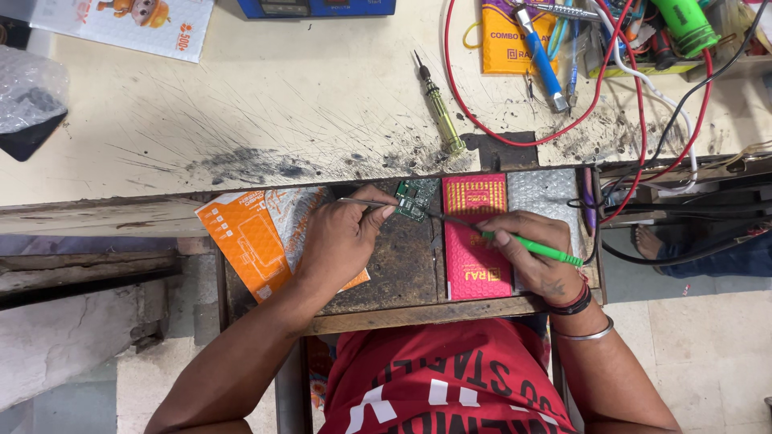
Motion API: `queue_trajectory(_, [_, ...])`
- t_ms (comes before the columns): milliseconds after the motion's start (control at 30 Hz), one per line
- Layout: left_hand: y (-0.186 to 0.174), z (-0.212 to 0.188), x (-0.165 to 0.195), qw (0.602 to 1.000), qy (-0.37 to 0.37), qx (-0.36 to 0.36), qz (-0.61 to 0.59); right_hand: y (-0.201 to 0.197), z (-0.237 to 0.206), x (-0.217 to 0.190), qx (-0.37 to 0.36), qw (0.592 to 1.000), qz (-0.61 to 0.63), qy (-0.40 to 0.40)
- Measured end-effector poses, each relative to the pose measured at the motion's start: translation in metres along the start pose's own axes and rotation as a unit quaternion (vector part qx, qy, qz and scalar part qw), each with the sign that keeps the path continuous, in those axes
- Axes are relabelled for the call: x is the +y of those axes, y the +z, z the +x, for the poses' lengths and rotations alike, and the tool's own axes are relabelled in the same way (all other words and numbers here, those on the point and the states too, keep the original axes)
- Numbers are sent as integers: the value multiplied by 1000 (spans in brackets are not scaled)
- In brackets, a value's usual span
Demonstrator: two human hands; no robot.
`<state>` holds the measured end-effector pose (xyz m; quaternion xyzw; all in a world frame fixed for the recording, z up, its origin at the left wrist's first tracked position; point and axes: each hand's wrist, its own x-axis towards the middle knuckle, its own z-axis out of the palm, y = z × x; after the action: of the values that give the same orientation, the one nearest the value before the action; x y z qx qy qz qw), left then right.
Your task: The person sits at a repair workbench and solders a green circuit board, holding the board steady with one hand while applying a green-handled soldering iron to its components. They reposition the board and continue working on different points of the board throughout the clip.
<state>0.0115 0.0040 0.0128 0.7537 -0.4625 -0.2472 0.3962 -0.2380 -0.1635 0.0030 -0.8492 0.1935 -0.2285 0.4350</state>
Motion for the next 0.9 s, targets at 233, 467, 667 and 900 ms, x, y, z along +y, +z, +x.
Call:
queue_trajectory(233, [-1,0,0,1000,-15,-1,11,0,0,1,-5,1000,-2,-8])
queue_trajectory(467, [-1,0,-1,1000,-9,2,13,0,1,0,-10,1000,6,-20])
queue_trajectory(667, [-1,1,1,999,-30,-8,12,0,1,1,-14,1000,12,-21])
queue_trajectory(900, [-1,3,-2,999,-23,-3,25,1,3,5,-16,998,13,-54])
